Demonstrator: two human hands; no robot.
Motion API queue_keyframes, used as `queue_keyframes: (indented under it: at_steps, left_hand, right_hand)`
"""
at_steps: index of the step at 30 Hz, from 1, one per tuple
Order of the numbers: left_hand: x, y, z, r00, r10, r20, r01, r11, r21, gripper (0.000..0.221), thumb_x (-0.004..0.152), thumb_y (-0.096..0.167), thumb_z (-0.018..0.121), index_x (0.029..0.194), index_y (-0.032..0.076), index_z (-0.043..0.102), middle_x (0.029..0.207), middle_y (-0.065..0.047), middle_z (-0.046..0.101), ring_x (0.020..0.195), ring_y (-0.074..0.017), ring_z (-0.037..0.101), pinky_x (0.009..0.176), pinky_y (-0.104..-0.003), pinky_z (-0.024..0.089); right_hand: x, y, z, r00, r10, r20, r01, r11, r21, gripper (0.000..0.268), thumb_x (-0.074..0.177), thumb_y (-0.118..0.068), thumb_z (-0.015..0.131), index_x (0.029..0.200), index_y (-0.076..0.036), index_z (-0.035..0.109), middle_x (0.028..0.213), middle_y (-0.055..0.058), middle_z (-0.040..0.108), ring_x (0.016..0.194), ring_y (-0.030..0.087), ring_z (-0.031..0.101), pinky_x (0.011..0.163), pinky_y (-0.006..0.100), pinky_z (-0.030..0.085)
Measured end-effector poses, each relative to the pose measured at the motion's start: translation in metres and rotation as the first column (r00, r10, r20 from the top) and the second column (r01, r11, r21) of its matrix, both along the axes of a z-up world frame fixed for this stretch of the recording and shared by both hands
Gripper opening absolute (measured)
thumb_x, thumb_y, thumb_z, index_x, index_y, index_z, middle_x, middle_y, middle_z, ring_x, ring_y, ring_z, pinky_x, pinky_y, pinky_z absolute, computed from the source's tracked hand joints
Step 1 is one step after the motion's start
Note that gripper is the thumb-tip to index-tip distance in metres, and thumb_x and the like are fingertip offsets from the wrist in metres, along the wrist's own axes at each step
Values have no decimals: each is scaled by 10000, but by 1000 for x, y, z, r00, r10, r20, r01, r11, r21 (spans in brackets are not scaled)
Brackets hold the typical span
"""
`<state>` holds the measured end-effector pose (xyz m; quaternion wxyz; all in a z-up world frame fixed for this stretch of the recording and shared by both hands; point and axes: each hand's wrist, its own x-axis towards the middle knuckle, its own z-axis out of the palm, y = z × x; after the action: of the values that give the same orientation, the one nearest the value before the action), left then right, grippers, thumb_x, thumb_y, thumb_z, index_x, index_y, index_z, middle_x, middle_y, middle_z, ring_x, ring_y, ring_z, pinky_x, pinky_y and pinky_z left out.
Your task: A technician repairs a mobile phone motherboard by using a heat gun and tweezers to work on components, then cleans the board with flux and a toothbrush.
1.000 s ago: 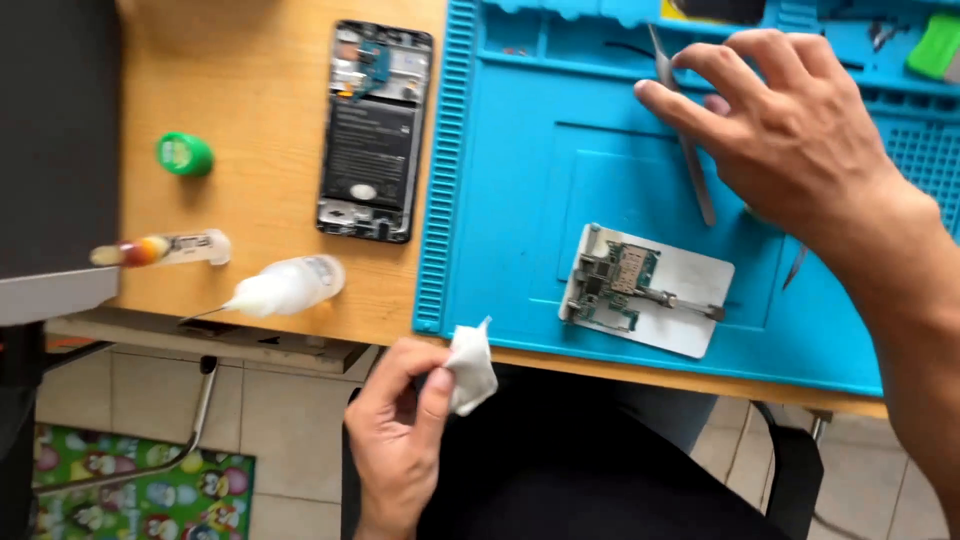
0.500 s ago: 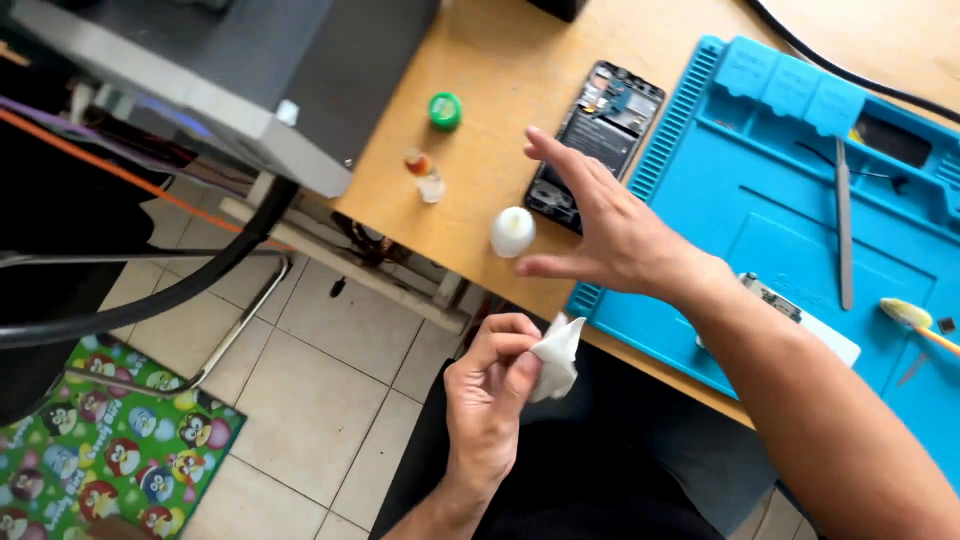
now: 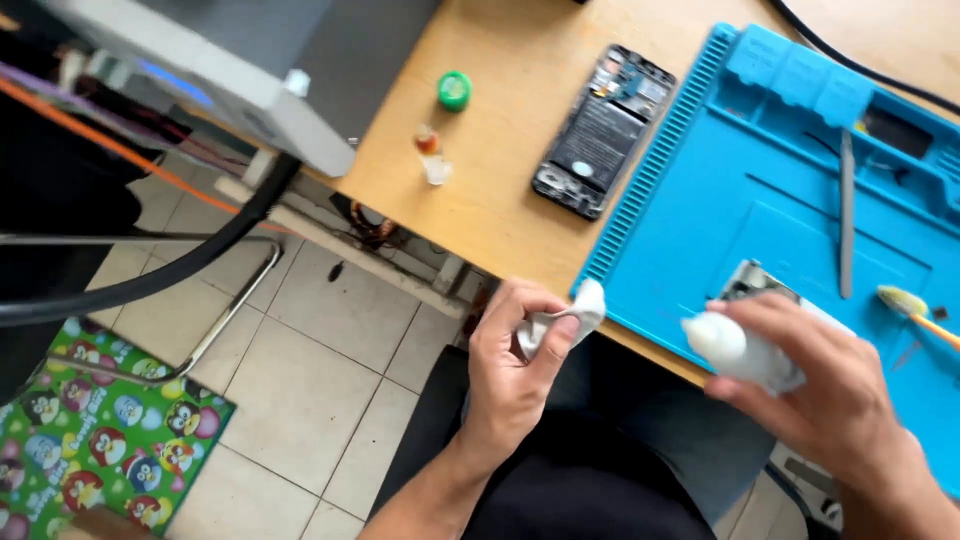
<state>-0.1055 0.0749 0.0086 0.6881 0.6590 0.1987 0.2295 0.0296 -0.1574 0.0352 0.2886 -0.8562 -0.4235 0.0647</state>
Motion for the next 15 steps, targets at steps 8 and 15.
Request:
queue_keyframes:
  at_steps: [8,15]
  left_hand:
    - [24,-54,-7,948,-253,195,310,877,-368,275,953,31,599,790,137,405,990,-226,757,869,-288,759,779,-347,623]
    - [33,-72,-5,898,-415,149,441,836,-326,182,881,81,775,890,110,596,917,-86,644,860,-179,643,779,-264,537]
  right_hand:
    - [-54,-96,-33,970,-218,-108,234,959,157,731,657,-269,909,1254,-29,561,1194,116,738,1097,204,760,950,308,620]
    - [-75,-128,-27,943,-265,-204,305,931,199,728,625,-221,915,1246,-15,595,1169,140,752,1063,257,788,958,354,650]
